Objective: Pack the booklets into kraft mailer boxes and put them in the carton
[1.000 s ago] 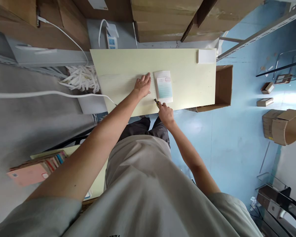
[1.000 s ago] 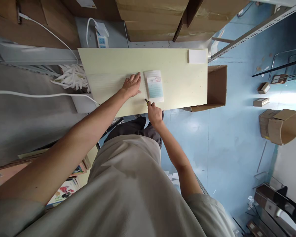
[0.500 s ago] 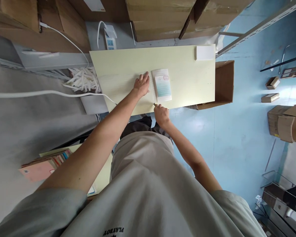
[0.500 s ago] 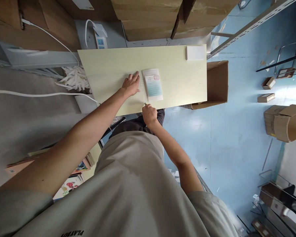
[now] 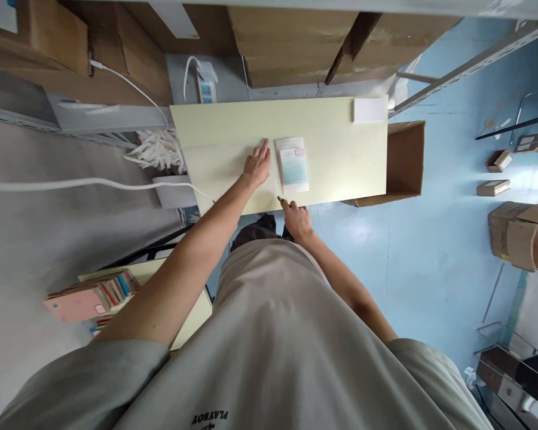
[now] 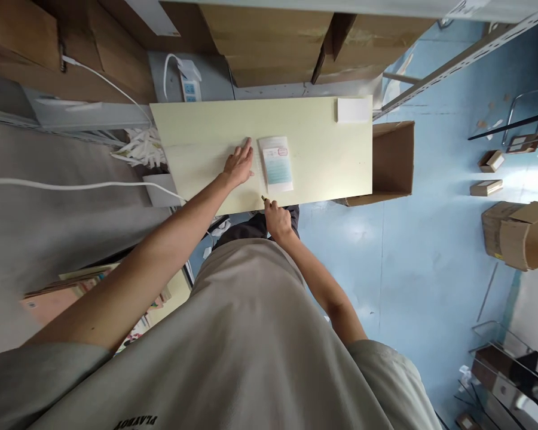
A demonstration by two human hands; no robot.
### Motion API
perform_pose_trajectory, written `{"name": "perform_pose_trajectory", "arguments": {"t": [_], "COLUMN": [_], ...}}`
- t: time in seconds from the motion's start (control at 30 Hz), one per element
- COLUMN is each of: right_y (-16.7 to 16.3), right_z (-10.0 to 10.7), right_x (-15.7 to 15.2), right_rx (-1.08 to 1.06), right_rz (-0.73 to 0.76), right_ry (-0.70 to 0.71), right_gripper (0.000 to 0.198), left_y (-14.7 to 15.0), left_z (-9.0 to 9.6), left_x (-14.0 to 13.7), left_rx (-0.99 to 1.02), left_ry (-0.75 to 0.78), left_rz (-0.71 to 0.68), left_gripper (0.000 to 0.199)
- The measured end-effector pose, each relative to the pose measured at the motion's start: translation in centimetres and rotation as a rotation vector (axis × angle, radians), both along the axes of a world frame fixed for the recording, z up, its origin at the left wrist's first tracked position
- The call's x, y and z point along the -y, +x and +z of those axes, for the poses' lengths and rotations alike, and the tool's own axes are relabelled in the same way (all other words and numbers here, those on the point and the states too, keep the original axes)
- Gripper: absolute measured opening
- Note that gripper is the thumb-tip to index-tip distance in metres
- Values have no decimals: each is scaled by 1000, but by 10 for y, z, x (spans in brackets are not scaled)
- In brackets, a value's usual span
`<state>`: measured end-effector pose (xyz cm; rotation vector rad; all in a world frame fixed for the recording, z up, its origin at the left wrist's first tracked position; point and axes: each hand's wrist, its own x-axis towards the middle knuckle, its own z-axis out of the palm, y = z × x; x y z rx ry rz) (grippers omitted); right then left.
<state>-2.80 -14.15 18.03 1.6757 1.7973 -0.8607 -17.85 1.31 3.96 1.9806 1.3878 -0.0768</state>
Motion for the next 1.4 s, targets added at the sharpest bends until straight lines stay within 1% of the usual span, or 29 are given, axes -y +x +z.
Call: {"name": "perform_pose_trajectory", "arguments": {"t": [0.07, 0.13, 0.23, 0.3, 0.37, 0.43, 0.5, 0.57, 0.67, 0.73, 0.8, 0.87, 0.93, 1.0, 1.07, 1.1, 1.13, 1.17, 1.2, 1.23, 1.3, 1.33, 1.4], "right_y": [16, 36, 70, 93, 113, 129, 139, 143, 142, 137, 132, 127, 123, 121, 121, 121, 121, 121, 122, 122, 121, 120, 119], "right_z": [12, 27, 45, 53, 61, 71, 86, 101, 116, 117, 114, 112, 114, 118, 118, 113, 103, 87, 67, 42, -13, -41, -88], "right_x": [1, -1, -14, -36, -71, -118, -172, -230, -309, -351, -385, -409, -424, -426, -414, -402, -386, -366, -341, -314, -254, -224, -173], "right_rx": [-14, -45, -155, -271, -407, -539, -647, -706, -715, -697, -668, -640, -624, -617, -618, -627, -643, -669, -699, -721, -726, -690, -566], "right_rz": [-48, -119, -247, -335, -392, -388, -321, -213, -78, -42, -11, 14, 35, 53, 79, 93, 105, 107, 91, 58, -71, -163, -392], "right_ry": [34, 107, 305, 472, 645, 817, 972, 1057, 1124, 1139, 1115, 1082, 1067, 1082, 1136, 1170, 1197, 1205, 1177, 1095, 852, 702, 360], "right_gripper": [64, 66, 64, 60, 54, 50, 49, 50, 49, 48, 46, 46, 49, 51, 51, 51, 52, 52, 52, 52, 51, 52, 53], "left_y": [-2, -2, 9, 23, 42, 62, 79, 93, 107, 111, 114, 113, 108, 98, 83, 75, 67, 60, 54, 51, 51, 54, 65], "left_z": [5, 14, 36, 56, 81, 113, 148, 184, 231, 254, 269, 275, 270, 251, 220, 200, 180, 158, 137, 118, 85, 72, 53], "left_x": [16, 36, 59, 59, 43, 13, -24, -61, -102, -116, -121, -118, -112, -101, -83, -71, -56, -39, -20, -1, 35, 50, 71], "left_rx": [31, 24, 26, 97, 218, 353, 465, 549, 632, 652, 651, 635, 605, 562, 493, 445, 387, 324, 260, 200, 121, 106, 99], "left_ry": [33, 28, 28, 97, 250, 444, 621, 749, 867, 911, 936, 942, 930, 898, 825, 767, 690, 597, 486, 364, 146, 60, -63], "left_rz": [48, 103, 178, 220, 255, 276, 292, 297, 314, 329, 345, 367, 400, 447, 505, 536, 564, 588, 602, 601, 562, 528, 455], "left_gripper": [98, 85, 72, 67, 65, 62, 61, 60, 59, 59, 59, 59, 58, 56, 55, 54, 54, 54, 54, 54, 58, 62, 75]}}
